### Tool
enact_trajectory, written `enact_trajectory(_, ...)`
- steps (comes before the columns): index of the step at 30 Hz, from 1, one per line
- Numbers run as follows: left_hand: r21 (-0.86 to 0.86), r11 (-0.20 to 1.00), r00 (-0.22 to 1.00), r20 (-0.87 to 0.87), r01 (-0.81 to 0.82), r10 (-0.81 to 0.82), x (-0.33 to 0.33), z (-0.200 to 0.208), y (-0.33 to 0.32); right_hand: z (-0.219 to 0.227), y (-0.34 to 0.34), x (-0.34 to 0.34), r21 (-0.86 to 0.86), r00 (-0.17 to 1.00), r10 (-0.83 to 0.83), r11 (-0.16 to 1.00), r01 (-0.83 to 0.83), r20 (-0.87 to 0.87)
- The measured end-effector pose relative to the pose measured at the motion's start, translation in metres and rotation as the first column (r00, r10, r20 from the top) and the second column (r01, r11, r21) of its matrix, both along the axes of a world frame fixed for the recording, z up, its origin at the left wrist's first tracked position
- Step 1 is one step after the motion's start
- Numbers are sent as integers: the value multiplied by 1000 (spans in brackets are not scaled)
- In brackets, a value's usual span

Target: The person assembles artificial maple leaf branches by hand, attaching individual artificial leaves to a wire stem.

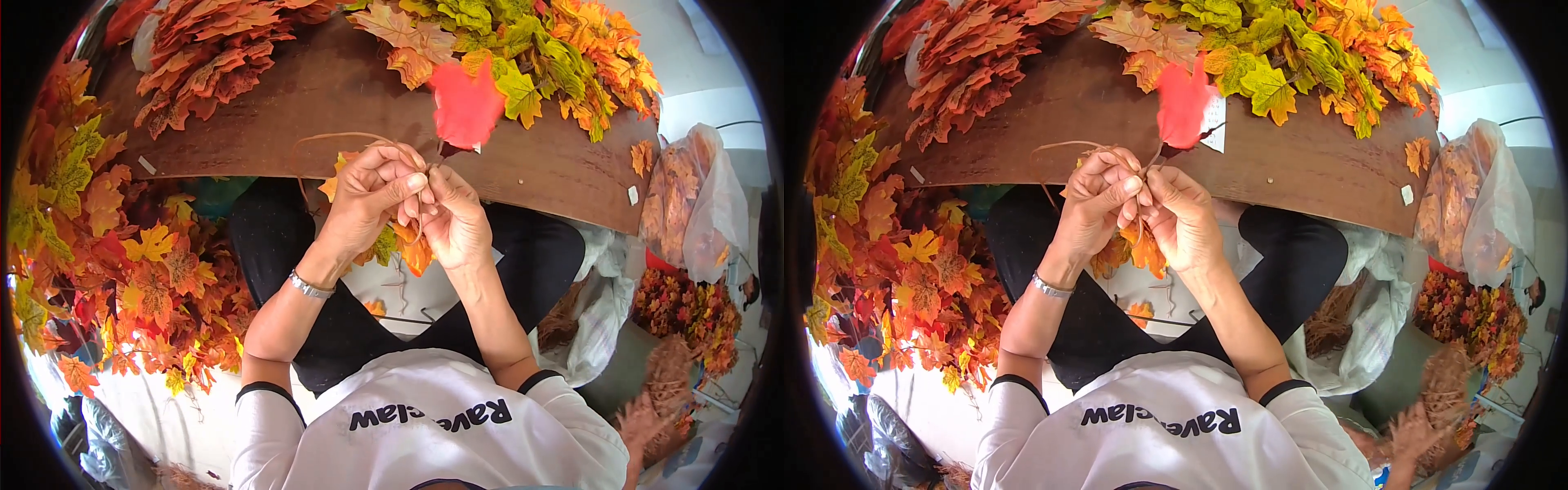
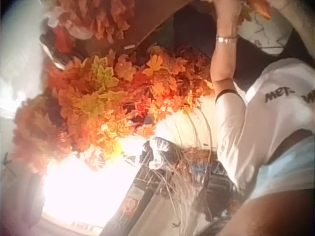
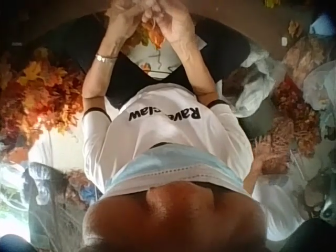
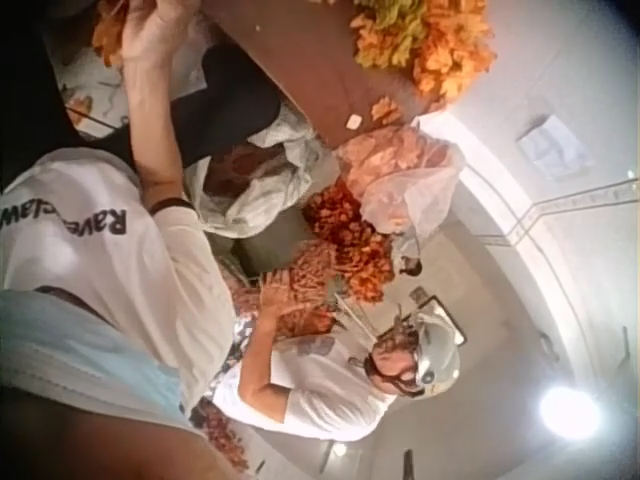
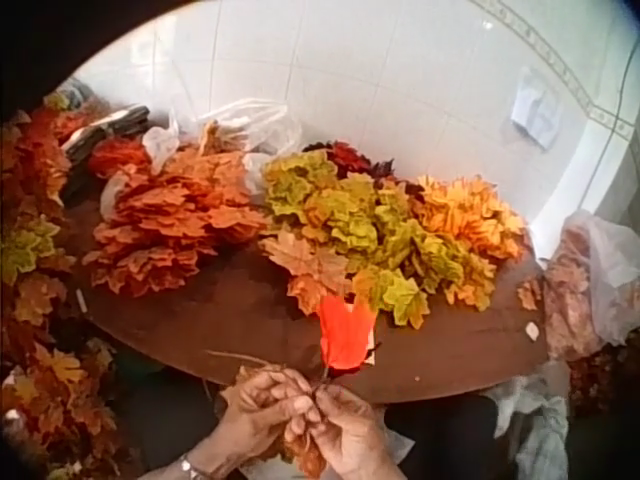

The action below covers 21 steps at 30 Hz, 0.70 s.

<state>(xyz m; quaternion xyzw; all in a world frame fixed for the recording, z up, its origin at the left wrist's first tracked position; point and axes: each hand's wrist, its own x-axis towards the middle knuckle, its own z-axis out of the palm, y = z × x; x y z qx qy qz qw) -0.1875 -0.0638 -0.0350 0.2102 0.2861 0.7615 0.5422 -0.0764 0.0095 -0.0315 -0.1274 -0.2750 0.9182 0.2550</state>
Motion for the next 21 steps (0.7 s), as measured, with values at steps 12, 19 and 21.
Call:
enact_trajectory(12, -75, 997, 990, -140, 0, -11, -8, 5, -6, 6, -2, 1, 254, 996, -71, 966, 56, 50)
enact_trajectory(19, 19, 979, 851, -490, -203, 187, -7, 11, -4, -2, -11, 9, 680, 886, -445, 690, 247, 130)
enact_trajectory(21, -6, 975, 907, -369, -223, 205, -11, 12, -4, 6, -11, 8, 431, 966, -236, 886, 169, 107)
